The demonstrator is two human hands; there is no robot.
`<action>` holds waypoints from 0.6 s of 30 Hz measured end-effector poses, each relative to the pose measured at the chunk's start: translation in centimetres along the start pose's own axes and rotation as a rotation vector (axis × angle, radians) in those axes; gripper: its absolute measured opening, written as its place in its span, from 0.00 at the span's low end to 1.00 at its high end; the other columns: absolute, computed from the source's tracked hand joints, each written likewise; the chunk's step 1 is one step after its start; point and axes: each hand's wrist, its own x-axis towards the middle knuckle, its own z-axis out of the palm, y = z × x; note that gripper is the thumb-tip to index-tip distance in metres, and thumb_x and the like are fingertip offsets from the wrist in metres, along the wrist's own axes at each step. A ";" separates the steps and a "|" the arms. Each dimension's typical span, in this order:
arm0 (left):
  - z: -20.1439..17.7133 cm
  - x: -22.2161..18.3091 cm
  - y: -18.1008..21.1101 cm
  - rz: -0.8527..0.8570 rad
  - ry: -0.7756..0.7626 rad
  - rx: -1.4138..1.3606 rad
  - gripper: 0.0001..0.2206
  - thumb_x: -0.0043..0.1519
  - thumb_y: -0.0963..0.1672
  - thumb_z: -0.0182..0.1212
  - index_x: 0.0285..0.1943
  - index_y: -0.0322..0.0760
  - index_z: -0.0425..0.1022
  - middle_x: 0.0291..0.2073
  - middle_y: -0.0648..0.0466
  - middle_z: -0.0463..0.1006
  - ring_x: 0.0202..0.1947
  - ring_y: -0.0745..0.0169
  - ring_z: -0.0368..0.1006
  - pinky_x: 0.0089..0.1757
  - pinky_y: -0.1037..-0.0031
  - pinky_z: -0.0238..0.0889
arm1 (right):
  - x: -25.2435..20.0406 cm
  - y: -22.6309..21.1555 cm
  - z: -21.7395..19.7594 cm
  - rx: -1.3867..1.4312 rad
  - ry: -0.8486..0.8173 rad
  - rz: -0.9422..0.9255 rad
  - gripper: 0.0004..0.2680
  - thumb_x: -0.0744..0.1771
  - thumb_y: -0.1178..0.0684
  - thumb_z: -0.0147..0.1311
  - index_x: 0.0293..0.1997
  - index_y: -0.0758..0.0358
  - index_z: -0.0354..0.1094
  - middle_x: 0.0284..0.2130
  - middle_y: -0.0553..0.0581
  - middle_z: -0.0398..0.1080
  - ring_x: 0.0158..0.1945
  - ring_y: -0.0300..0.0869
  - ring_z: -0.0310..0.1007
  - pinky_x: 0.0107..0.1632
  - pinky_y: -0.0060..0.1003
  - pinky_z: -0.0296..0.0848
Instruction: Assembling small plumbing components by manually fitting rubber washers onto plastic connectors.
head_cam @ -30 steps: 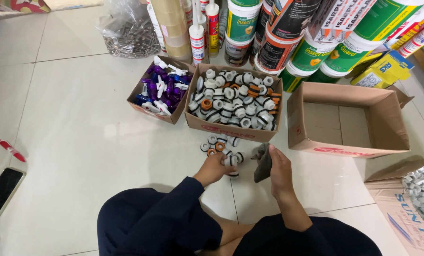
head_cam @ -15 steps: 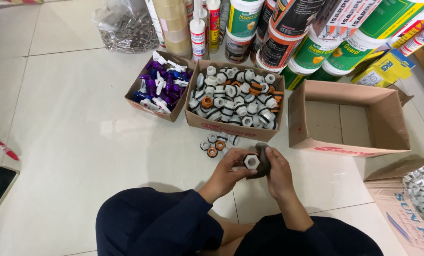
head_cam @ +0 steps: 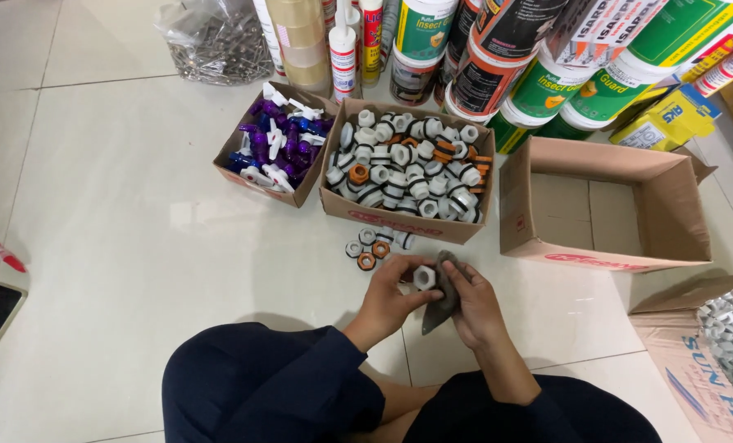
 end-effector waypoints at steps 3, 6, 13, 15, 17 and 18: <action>0.6 0.7 -3.5 -0.198 0.046 -0.461 0.17 0.63 0.44 0.70 0.56 0.29 0.74 0.39 0.45 0.79 0.42 0.53 0.79 0.49 0.63 0.71 | 1.4 0.4 -1.3 0.066 0.041 -0.089 0.06 0.69 0.50 0.58 0.40 0.60 0.71 0.31 0.62 0.76 0.32 0.47 0.79 0.45 0.42 0.77; -0.1 0.7 -1.7 -0.347 0.050 -0.534 0.16 0.70 0.50 0.57 0.51 0.31 0.76 0.38 0.43 0.83 0.41 0.54 0.81 0.48 0.68 0.71 | 0.2 0.0 -0.1 -0.047 -0.059 -0.141 0.11 0.71 0.48 0.52 0.57 0.60 0.71 0.46 0.60 0.75 0.53 0.50 0.75 0.63 0.49 0.67; 1.0 0.0 -6.8 -0.605 0.047 -0.513 0.30 0.73 0.55 0.43 0.48 0.16 0.72 0.27 0.36 0.76 0.24 0.49 0.78 0.30 0.67 0.75 | -2.6 1.4 2.0 -1.059 -0.097 -0.741 0.17 0.67 0.45 0.61 0.64 0.47 0.71 0.43 0.52 0.70 0.49 0.50 0.76 0.54 0.44 0.74; 0.9 0.4 -4.5 -0.659 0.009 -0.664 0.27 0.73 0.55 0.45 0.49 0.23 0.72 0.28 0.40 0.76 0.27 0.47 0.78 0.31 0.65 0.75 | -2.1 1.1 1.9 -0.935 0.015 -0.736 0.07 0.67 0.47 0.63 0.45 0.53 0.80 0.33 0.51 0.72 0.38 0.45 0.78 0.45 0.38 0.76; 1.1 0.6 -4.8 -0.696 0.037 -0.693 0.28 0.73 0.56 0.42 0.50 0.23 0.71 0.30 0.42 0.75 0.29 0.48 0.78 0.33 0.65 0.75 | -2.3 0.7 2.0 -0.961 0.049 -0.761 0.05 0.66 0.49 0.64 0.42 0.53 0.80 0.33 0.50 0.72 0.39 0.44 0.78 0.45 0.37 0.76; 1.2 0.7 -4.9 -0.736 0.069 -0.723 0.28 0.73 0.56 0.39 0.51 0.24 0.70 0.32 0.44 0.74 0.31 0.49 0.77 0.34 0.65 0.75 | -2.3 0.5 2.0 -0.989 0.079 -0.782 0.03 0.65 0.51 0.65 0.38 0.53 0.79 0.32 0.49 0.72 0.39 0.43 0.79 0.45 0.35 0.76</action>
